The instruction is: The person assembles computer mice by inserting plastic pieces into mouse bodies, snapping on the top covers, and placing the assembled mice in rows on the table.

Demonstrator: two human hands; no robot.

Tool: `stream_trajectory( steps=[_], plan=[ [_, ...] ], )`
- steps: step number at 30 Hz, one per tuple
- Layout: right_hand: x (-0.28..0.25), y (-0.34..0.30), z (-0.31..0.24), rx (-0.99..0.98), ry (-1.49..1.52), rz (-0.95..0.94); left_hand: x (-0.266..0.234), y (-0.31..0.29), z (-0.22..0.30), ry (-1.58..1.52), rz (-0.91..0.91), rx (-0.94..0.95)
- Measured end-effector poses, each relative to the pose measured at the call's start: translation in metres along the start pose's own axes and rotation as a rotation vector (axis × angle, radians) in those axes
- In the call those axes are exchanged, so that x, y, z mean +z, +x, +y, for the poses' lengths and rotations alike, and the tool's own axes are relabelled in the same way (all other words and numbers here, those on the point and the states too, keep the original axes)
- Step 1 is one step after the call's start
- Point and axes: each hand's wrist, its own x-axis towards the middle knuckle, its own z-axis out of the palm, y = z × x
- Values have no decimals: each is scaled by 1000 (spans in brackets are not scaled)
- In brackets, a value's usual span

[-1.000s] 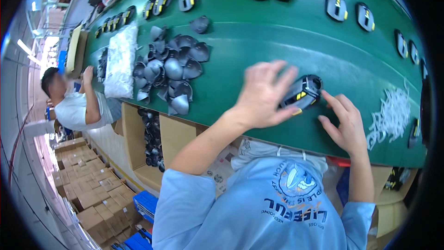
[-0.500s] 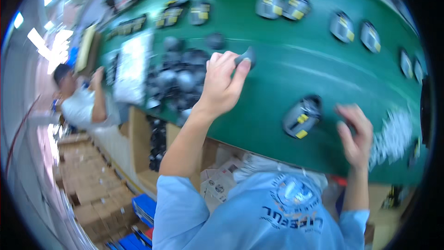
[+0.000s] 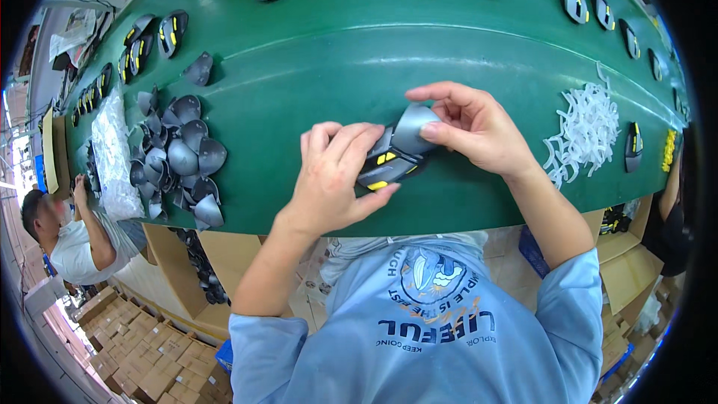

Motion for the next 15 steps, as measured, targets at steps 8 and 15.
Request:
stream_trajectory(
  steps=[8,15],
  plan=[
    [-12,3,6,-617,-947,-119,-9,2,-21,-98,-91,106],
    [-12,5,7,-513,-727,3,-5,-3,-26,-123,-55,107]
  ],
)
